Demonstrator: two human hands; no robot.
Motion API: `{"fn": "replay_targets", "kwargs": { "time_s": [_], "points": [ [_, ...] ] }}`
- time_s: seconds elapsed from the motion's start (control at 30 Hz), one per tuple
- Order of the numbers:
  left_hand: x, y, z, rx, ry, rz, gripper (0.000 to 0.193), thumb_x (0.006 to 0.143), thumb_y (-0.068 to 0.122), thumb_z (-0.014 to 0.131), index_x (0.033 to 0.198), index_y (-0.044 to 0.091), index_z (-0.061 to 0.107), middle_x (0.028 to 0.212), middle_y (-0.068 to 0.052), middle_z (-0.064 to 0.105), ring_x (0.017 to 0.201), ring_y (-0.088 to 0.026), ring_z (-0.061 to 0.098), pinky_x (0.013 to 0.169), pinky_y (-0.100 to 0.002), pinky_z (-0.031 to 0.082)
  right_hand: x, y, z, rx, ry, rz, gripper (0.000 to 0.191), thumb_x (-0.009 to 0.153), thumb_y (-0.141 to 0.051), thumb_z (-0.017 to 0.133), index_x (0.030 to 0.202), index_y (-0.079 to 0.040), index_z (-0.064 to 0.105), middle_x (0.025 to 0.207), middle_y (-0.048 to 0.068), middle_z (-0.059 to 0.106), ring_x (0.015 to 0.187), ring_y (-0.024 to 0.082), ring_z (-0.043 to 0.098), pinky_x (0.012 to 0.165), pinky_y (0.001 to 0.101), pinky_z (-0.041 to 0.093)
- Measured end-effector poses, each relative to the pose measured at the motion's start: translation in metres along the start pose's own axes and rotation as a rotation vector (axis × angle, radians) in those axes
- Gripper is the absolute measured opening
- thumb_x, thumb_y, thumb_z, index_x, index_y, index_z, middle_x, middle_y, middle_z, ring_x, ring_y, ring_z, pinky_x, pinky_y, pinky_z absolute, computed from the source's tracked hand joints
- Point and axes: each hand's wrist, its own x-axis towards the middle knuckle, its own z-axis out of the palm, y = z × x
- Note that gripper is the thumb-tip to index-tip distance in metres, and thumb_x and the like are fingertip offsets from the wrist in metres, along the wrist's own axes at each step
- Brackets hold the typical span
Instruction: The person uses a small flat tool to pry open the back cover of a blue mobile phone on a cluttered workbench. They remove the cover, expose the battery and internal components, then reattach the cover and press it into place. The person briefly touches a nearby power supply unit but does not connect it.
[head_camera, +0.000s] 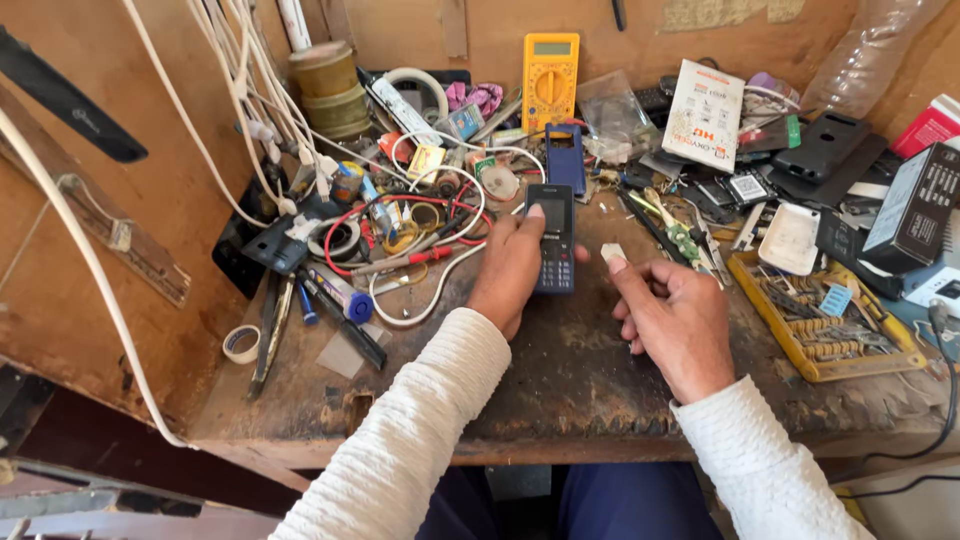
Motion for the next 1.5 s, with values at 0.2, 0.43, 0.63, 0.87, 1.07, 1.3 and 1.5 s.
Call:
{"fn": "replay_targets", "kwargs": {
  "time_s": [0.2,0.43,0.63,0.87,1.07,1.3,1.5],
  "points": [
    [0.018,-0.002,0.002,0.009,0.115,-0.007,0.045,0.098,0.006,0.057,0.142,0.005,0.047,0.107,-0.014,0.068,0.087,-0.020,0.065,0.070,-0.035,0.054,0.002,-0.003,0.001,-0.009,0.014,0.031,0.039,0.093,-0.037,0.070,0.089,0.002,0.075,0.061,0.005,0.065,0.047,0.010,0.057,0.041,0.0269,0.045],
    [0.015,0.013,0.010,-0.289,0.073,-0.070,0.066,0.087,0.001,0.058,0.148,0.020,0.041,0.118,-0.003,0.061,0.097,-0.016,0.063,0.075,-0.039,0.057,0.004,-0.010,0.001,-0.029,0.029,0.094,0.039,0.092,-0.037,0.070,0.090,0.001,0.077,0.062,0.006,0.065,0.048,0.011,0.057,0.042,0.0275,0.045],
    [0.012,0.014,0.017,-0.212,0.034,0.063,0.081,0.077,0.014,0.084,0.142,0.010,0.037,0.117,-0.007,0.061,0.103,-0.018,0.063,0.088,-0.034,0.053,0.005,-0.006,0.000,-0.028,0.017,0.065,0.040,0.092,-0.036,0.069,0.093,0.003,0.076,0.062,0.006,0.065,0.048,0.011,0.058,0.041,0.0272,0.045],
    [0.008,0.007,0.008,-0.246,0.003,0.051,0.081,0.074,0.011,0.081,0.142,0.008,0.037,0.111,-0.005,0.057,0.101,-0.018,0.059,0.087,-0.034,0.052,0.005,-0.006,-0.002,0.017,-0.018,0.024,0.034,0.093,-0.030,0.069,0.103,0.003,0.075,0.064,0.006,0.066,0.047,0.010,0.057,0.040,0.0264,0.044],
    [0.006,0.008,0.002,-0.372,-0.075,0.084,0.074,0.078,0.005,0.073,0.142,0.010,0.036,0.109,-0.005,0.052,0.100,-0.017,0.056,0.085,-0.035,0.051,0.000,-0.027,-0.004,0.027,-0.049,0.033,0.032,0.093,-0.028,0.069,0.116,-0.005,0.072,0.063,0.008,0.067,0.040,0.011,0.051,0.034,0.0279,0.038],
    [0.003,0.013,0.004,-0.388,-0.096,0.050,0.071,0.078,0.002,0.070,0.140,0.014,0.038,0.105,-0.009,0.053,0.092,-0.021,0.060,0.080,-0.038,0.054,-0.002,-0.035,-0.001,-0.100,-0.036,-0.008,0.026,0.092,-0.027,0.073,0.110,-0.008,0.079,0.059,0.006,0.069,0.039,0.010,0.048,0.036,0.0282,0.037],
    [0.003,0.012,0.004,-0.385,-0.109,0.054,0.068,0.078,0.002,0.070,0.138,0.013,0.039,0.104,-0.009,0.053,0.091,-0.021,0.061,0.079,-0.038,0.054,-0.007,-0.034,-0.001,-0.166,0.052,-0.180,0.024,0.088,-0.019,0.074,0.108,-0.006,0.079,0.073,0.005,0.081,0.052,0.008,0.068,0.048,0.0244,0.051]
  ]
}}
